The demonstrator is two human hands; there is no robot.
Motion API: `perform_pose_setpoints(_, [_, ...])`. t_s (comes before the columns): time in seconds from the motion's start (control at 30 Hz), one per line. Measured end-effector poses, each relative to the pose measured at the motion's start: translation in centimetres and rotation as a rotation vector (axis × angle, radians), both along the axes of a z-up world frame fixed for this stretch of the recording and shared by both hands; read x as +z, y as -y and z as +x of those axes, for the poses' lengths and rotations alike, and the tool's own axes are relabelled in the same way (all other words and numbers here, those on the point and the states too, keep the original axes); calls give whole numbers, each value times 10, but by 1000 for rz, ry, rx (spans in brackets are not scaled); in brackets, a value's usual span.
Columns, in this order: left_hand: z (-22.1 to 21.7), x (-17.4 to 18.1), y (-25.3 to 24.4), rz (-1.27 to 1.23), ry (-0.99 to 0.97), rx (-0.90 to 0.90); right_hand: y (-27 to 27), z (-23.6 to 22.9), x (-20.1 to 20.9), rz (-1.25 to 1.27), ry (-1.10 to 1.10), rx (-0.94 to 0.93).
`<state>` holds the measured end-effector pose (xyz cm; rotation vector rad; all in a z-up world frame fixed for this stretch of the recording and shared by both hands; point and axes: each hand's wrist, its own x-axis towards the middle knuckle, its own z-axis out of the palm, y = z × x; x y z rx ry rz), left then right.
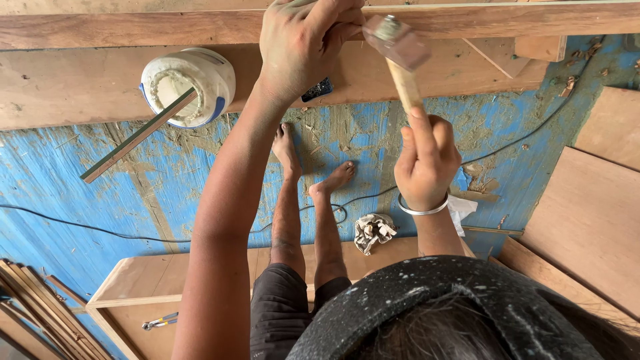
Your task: Hammering nails into a wooden board to attach a trim piece during renovation.
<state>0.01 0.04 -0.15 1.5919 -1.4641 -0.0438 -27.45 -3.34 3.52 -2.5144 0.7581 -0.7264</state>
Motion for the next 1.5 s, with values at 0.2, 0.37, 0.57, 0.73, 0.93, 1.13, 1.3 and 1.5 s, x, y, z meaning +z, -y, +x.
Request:
perform_pose_setpoints(0.2, [1, 0, 0, 0, 8, -20, -2, 0, 12, 23, -75, -13])
perform_pose_setpoints(0.37, [0, -3, 0, 24, -16, -4, 4, -2, 10, -11, -59, -9])
perform_pose_setpoints(0.57, [2, -3, -2, 28, 0, -14, 7, -2, 10, -32, -210, -54])
perform_pose_setpoints(0.73, [20, 21, -18, 59, 160, -36, 3, -2, 1, -4, -259, -112])
perform_pose_setpoints(0.93, [24, 12, -47, 235, 403, 87, -3, -4, -12, 53, -211, -141])
perform_pose_setpoints(1.13, [10, -7, -54, 328, 425, 202, -8, 3, -14, 73, -176, -163])
perform_pose_setpoints(1.3, [5, -19, -54, 331, 505, 296, -10, 4, -18, 94, -149, -165])
perform_pose_setpoints(1.5, [-2, -26, -50, 245, 512, 342, -13, 5, -22, 96, -160, -191])
